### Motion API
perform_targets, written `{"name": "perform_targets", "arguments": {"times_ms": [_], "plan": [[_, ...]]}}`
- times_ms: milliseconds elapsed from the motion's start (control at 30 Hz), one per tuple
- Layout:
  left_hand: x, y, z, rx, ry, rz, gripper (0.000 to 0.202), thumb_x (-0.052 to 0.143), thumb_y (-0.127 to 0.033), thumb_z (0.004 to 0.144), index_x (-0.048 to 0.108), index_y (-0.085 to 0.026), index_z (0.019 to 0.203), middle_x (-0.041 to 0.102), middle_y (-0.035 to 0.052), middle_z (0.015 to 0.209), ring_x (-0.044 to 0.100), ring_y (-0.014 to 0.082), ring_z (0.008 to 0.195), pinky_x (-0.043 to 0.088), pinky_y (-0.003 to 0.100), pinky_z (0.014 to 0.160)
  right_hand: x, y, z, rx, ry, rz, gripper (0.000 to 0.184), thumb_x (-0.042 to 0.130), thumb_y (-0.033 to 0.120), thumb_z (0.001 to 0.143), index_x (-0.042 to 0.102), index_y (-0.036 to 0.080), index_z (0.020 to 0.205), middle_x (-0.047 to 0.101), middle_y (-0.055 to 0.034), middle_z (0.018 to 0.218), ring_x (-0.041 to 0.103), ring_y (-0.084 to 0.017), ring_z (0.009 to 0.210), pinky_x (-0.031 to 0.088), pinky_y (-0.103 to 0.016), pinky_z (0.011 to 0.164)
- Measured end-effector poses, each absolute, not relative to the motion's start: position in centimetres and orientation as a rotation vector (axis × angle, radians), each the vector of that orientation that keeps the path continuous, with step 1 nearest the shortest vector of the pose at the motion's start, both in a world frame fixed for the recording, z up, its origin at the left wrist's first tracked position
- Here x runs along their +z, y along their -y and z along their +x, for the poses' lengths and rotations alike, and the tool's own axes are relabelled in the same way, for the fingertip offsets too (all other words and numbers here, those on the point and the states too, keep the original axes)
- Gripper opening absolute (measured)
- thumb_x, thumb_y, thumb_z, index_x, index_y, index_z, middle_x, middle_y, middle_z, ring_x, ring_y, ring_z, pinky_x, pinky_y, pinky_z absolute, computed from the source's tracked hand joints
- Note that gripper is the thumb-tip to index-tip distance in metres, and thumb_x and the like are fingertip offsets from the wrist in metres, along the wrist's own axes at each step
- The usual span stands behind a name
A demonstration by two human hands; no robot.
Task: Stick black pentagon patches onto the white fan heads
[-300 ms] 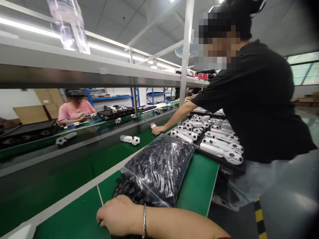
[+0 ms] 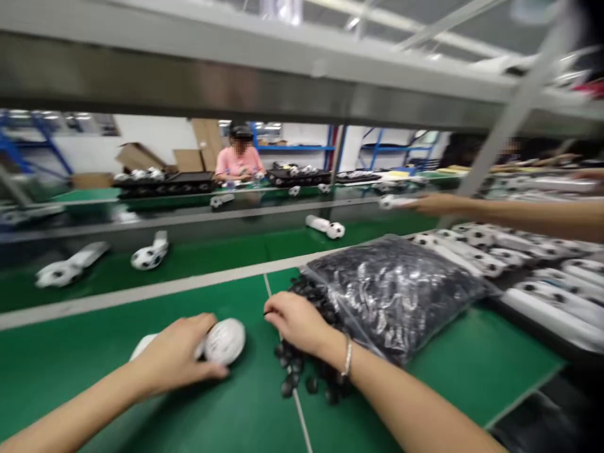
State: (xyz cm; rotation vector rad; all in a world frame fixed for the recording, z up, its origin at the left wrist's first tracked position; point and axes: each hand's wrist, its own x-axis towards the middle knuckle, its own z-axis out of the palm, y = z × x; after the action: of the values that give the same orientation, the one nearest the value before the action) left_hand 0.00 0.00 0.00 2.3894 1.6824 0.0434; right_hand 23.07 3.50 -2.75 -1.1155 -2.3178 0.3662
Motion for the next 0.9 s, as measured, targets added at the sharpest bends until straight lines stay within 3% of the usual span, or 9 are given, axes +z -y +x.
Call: {"name": "perform_targets", "arguments": {"times_ms": [67, 233, 433, 633, 800, 900], "plan": [[-0.7, -0.1, 0.6, 0.135, -1.708, 2.28, 0.045, 0.06, -0.055, 0.066, 0.055, -0.019, 0.094, 0.061, 0.0041, 0.09, 0.058, 0.0223, 0.077, 0.044, 0.032, 0.064, -2.5, -3.3, 23.0, 0.533, 2.227, -1.067, 0.009, 0.051, 0.017, 0.081, 0.059, 0.017, 0.084, 0.062, -0.002, 0.08, 0.055, -0.013, 0.075, 0.042, -0.024, 0.07], [-1.8, -0.1, 2.3, 0.348, -1.668, 2.12, 0.055, 0.06, -0.049, 0.066, 0.048, -0.025, 0.114, 0.057, 0.0027, 0.111, 0.055, 0.023, 0.096, 0.043, 0.03, 0.077, -2.3, -2.5, 22.5, 0.834, 2.101, -0.988, 0.005, 0.054, 0.019, 0.08, 0.058, 0.018, 0.077, 0.059, 0.0002, 0.077, 0.052, -0.011, 0.072, 0.041, -0.024, 0.066], [-2.2, 0.6, 2.3, 0.363, -1.687, 2.179, 0.067, 0.055, -0.054, 0.07, 0.034, -0.032, 0.13, 0.05, 0.0021, 0.122, 0.055, 0.024, 0.101, 0.044, 0.033, 0.081, -3.5, -1.4, 21.5, 0.878, 2.131, -0.871, 0.003, 0.057, 0.015, 0.077, 0.059, 0.018, 0.077, 0.052, -0.0014, 0.083, 0.051, -0.012, 0.082, 0.041, -0.026, 0.076], [-2.3, 0.4, 2.3, 0.405, -1.681, 2.174, 0.066, 0.051, -0.061, 0.07, 0.039, -0.03, 0.127, 0.051, 0.002, 0.125, 0.051, 0.0255, 0.109, 0.042, 0.035, 0.088, -4.0, -1.6, 21.3, 0.804, 2.1, -0.897, 0.005, 0.058, 0.015, 0.076, 0.054, 0.018, 0.074, 0.049, -0.0016, 0.083, 0.05, -0.013, 0.084, 0.041, -0.029, 0.079], [-2.1, 0.3, 2.3, 0.402, -1.677, 2.167, 0.061, 0.054, -0.053, 0.072, 0.042, -0.029, 0.126, 0.05, -0.0002, 0.127, 0.05, 0.0246, 0.112, 0.042, 0.036, 0.089, -4.2, -1.9, 21.2, 0.933, 2.02, -1.016, 0.013, 0.063, 0.02, 0.071, 0.051, 0.019, 0.077, 0.049, -0.0058, 0.11, 0.046, -0.018, 0.106, 0.044, -0.03, 0.08], [-1.9, 0.3, 2.4, 0.394, -1.67, 2.161, 0.059, 0.054, -0.05, 0.072, 0.042, -0.029, 0.126, 0.05, -0.0006, 0.128, 0.05, 0.0247, 0.112, 0.042, 0.036, 0.089, -4.4, -1.9, 20.9, 1.124, 1.927, -1.006, 0.023, 0.062, 0.02, 0.069, 0.044, 0.021, 0.082, 0.051, -0.0059, 0.114, 0.049, -0.017, 0.106, 0.047, -0.029, 0.076]]}}
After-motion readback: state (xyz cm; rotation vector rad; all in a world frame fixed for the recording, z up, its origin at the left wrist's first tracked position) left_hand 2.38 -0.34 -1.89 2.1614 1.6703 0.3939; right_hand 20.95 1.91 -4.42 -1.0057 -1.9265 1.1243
